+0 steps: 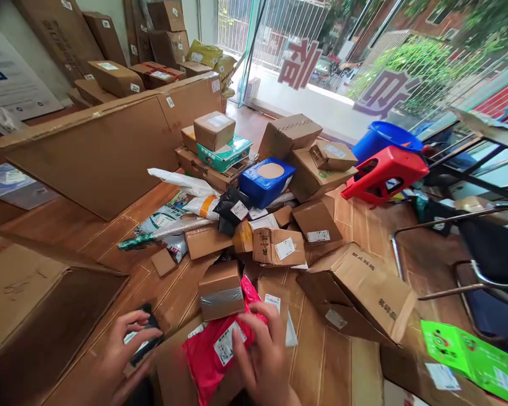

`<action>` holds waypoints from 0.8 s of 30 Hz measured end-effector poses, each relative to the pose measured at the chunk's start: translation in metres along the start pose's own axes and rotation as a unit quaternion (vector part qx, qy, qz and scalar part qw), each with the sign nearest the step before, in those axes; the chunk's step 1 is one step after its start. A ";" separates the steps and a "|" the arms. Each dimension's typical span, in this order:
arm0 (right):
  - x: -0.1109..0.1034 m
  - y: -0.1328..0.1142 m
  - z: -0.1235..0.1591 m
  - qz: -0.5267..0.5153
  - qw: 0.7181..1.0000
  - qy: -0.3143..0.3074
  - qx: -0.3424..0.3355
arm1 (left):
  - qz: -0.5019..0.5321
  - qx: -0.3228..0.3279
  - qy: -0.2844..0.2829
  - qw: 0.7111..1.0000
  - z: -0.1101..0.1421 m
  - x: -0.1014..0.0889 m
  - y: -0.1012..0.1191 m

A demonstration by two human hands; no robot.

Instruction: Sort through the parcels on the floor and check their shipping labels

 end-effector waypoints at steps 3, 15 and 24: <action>0.078 0.081 0.000 0.047 0.997 -0.057 -0.009 | 0.045 -0.058 -0.066 0.995 -0.033 0.090 -0.091; 0.164 0.314 -0.038 -0.056 0.979 -0.084 0.177 | 0.051 0.244 0.068 0.966 -0.164 0.245 -0.116; 0.205 0.289 -0.085 0.095 0.912 -0.354 0.184 | -0.198 0.095 -0.091 0.971 -0.151 0.246 -0.129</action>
Point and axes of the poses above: each hand's wrist, its own z-axis away from the middle knuckle, its own x-axis out of the palm, y = z × x, the point moved 1 cm from there along -z, towards the middle knuckle, and after that the axes turned 7 degrees about -y, right-handed, at the moved point
